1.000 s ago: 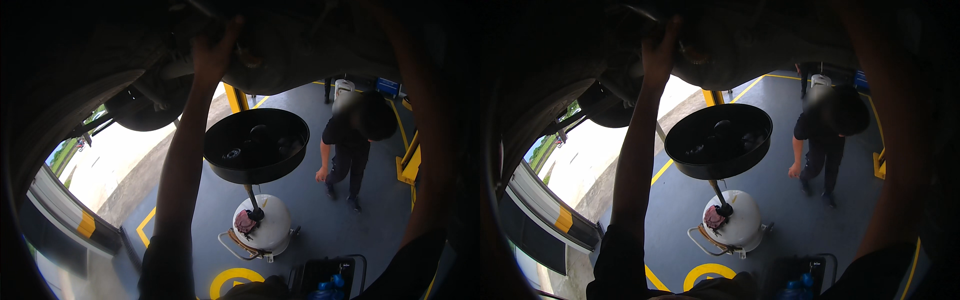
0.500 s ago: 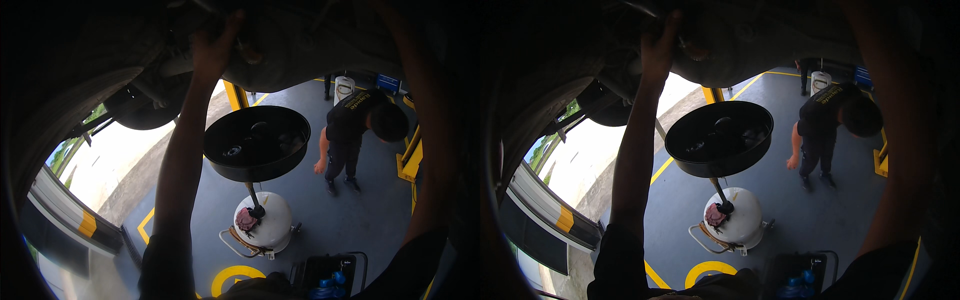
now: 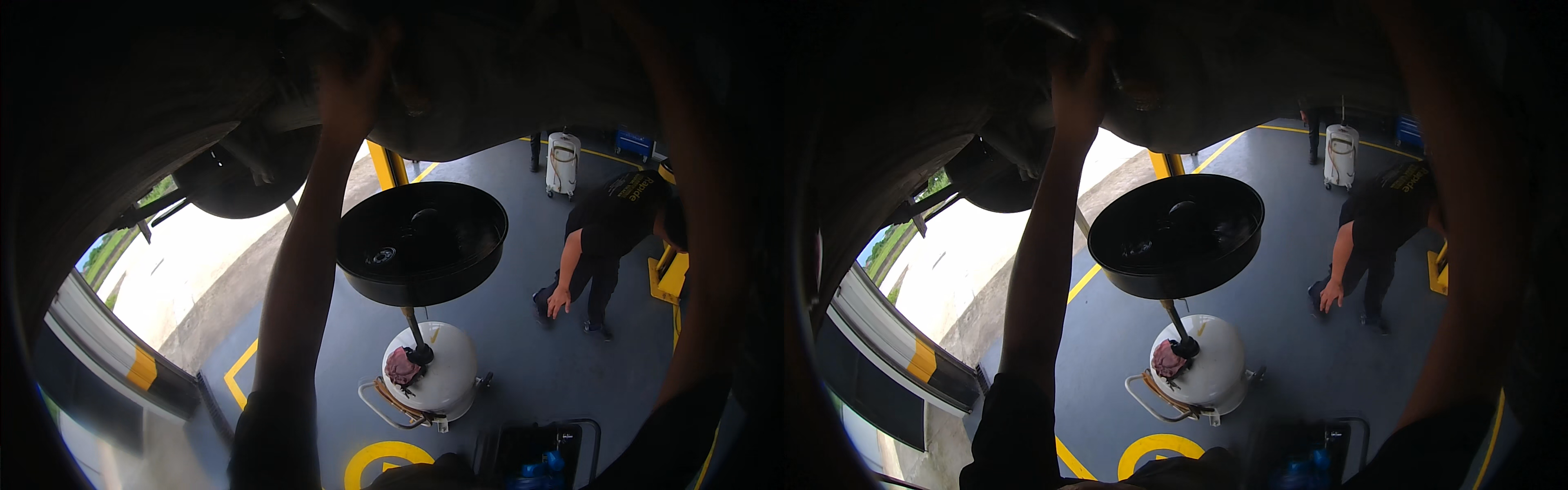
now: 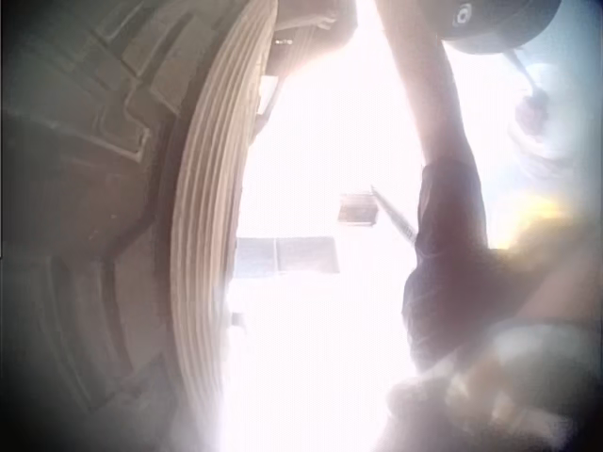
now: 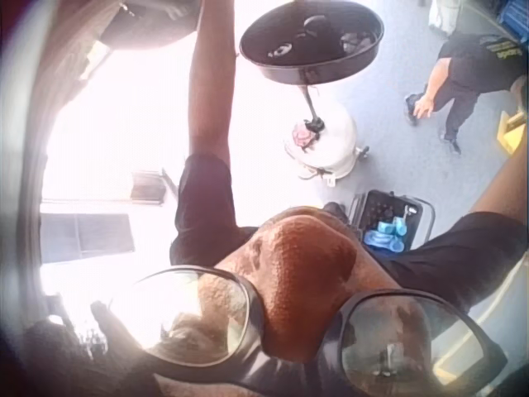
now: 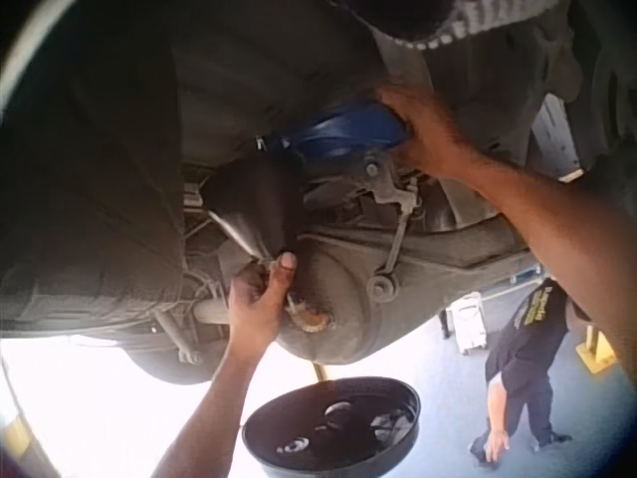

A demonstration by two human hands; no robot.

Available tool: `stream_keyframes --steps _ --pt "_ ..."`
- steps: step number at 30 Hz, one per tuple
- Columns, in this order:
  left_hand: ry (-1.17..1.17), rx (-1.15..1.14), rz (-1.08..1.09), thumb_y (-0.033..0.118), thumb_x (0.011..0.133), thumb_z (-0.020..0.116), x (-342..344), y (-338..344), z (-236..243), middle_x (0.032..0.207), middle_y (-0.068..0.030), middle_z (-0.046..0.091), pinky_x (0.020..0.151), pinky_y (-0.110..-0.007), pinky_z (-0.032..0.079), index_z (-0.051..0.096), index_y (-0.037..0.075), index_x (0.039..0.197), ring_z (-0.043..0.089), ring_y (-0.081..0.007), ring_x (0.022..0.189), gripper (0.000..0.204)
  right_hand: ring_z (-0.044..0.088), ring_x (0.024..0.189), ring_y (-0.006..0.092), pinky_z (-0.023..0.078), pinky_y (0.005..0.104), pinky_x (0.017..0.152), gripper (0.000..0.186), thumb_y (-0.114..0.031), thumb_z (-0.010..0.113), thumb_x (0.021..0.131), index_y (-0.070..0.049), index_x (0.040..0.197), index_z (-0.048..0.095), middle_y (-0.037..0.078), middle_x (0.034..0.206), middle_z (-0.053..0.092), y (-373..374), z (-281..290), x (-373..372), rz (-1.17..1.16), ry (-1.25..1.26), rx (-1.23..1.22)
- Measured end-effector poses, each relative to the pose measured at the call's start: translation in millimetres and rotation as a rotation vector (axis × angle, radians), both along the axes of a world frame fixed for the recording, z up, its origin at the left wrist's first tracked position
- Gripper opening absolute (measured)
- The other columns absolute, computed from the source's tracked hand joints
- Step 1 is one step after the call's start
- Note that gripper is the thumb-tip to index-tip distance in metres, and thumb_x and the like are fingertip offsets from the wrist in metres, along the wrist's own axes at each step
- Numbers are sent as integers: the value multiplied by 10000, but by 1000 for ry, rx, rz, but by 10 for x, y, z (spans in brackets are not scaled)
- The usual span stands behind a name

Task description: The person removes the oil drain plug from a vehicle using a wrench, allowing oil to drain into a collection pan. After wiping the area, the person reinstalls the plug and tightens it. The person then retrieves a bottle of gear oil and pours it into the vehicle's fill port.

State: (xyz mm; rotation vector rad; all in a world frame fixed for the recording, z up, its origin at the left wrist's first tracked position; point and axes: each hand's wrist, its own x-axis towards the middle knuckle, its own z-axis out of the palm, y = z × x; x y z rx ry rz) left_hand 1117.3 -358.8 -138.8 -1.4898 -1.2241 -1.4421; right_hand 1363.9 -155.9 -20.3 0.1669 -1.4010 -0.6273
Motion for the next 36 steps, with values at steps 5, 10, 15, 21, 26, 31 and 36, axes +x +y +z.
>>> stream_keyframes --steps 5,10,15,21,26,31,36 --pt "-81 -87 44 479 929 698 99 -88 -150 777 -119 693 724 -340 504 693 -21 944 679 -204 738 500 570 1184 346 485 447 998 687 -54 861 647 -78 1278 591 129 1253 627 31 -103 -84 3 8 -21" --pt "-110 -58 -16 524 912 698 126 -94 -179 805 -137 702 751 -343 510 689 -37 973 687 -212 776 564 563 1183 336 481 449 998 663 -126 866 692 -85 1290 584 114 1256 623 -84 -149 -56 25 -8 -85" --pt "-120 -40 -30 542 901 703 171 -88 -140 809 -139 704 752 -342 511 691 -35 983 688 -212 777 583 558 1188 336 474 449 1005 670 -141 871 689 -96 1293 585 110 1261 619 -107 -89 26 13 1 -92" --pt "-101 -41 -38 497 912 714 159 -68 -139 768 -115 689 703 -319 499 691 -26 959 666 -171 730 526 556 1192 346 466 458 1001 654 -139 868 693 -96 1282 586 116 1254 615 -28 -80 16 0 33 -24" --pt "-70 -43 -34 464 921 719 127 -47 -110 758 -103 687 681 -309 490 692 -21 946 650 -150 711 486 558 1190 349 467 456 995 632 -131 859 705 -93 1274 585 121 1243 615 -101 -70 71 6 -12 -65" --pt "-90 -58 -4 476 918 717 49 -154 -192 768 -107 695 712 -320 498 696 -22 941 662 -163 729 499 558 1191 353 469 452 994 630 -129 854 714 -89 1280 582 124 1263 610 -55 -210 -151 81 -38 -107" --pt "-101 -57 -13 483 915 716 101 -96 -150 787 -113 704 735 -329 503 696 -24 946 671 -173 750 508 558 1208 348 471 449 1002 662 -139 857 712 -94 1309 573 129 1279 604 59 -85 -61 8 49 -36"
